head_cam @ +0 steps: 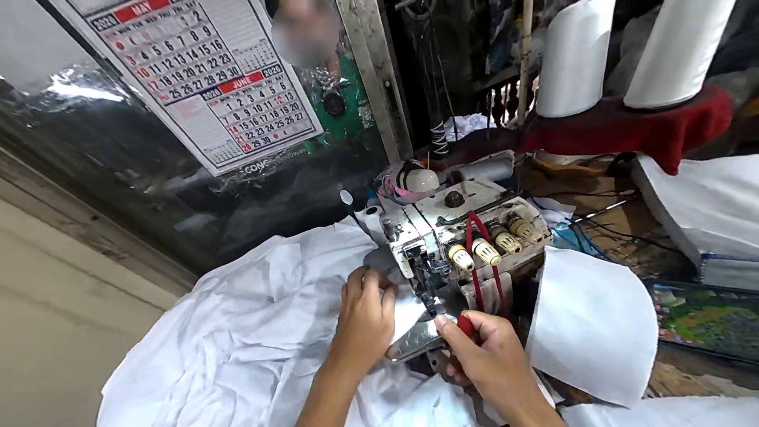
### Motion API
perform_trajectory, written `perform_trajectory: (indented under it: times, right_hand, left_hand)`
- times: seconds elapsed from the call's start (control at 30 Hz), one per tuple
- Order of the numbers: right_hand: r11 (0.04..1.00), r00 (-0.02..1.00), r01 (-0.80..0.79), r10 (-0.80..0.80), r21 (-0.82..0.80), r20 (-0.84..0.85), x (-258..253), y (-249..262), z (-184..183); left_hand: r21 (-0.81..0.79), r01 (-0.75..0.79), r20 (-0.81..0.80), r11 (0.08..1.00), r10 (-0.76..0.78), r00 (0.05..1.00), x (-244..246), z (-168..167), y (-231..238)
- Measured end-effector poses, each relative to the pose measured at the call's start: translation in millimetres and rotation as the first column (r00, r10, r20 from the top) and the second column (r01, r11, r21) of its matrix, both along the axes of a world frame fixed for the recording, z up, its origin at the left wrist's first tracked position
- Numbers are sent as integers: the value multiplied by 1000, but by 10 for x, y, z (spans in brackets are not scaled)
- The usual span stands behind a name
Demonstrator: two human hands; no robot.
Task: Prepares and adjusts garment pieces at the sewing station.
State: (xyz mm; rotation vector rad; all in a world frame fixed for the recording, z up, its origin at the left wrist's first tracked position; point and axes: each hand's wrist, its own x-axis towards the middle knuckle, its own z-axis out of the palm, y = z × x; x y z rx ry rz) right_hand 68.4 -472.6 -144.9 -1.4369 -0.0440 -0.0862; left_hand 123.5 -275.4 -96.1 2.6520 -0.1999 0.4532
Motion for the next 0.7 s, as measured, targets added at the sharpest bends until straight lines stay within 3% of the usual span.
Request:
perform_trajectory:
  times: [0.1,0.17,0.23,0.3,0.37,0.43,0.5,0.57,0.7]
  right_hand:
    - [992,983,-123,124,-20,133,-197,-78,-23]
    - [956,938,-290,294,-53,182,-324,-146,26]
    - [894,865,-440,448,-86,227,-388,-206,92]
    - [837,794,-534,544,-118,270,-375,-306,108]
    - [885,846,-461,459,-58,272,-270,-408,57]
    - [992,975,-123,121,1,189,-112,-416,-8]
    - [997,985,65,-58,-41,165,-87,-375,-50]
    - [996,974,60,-45,-65,220,-250,-369,-37]
    - [987,957,-42,84,-154,277,-487,-492,-80]
  left_hand:
    - [23,-106,-46,994,107,993,-162,34,61]
    - [69,-123,61,990,119,991,-370,17,108]
    - [98,-89,187,991,70,980,-674,18,85]
    - [54,42,186,998,-51,981,-1044,-4,-147]
    - [-115,194,160,974,-174,972,-1246,-170,-521]
    - [-328,255,90,910,-239,967,-1239,-271,-774]
    - [-532,275,-23,801,-338,941,-1210,-222,-721]
    - [-658,263,-28,705,-372,928,-1264,-197,-597]
    - [-793,168,86,586,-165,982,-1420,-296,-630]
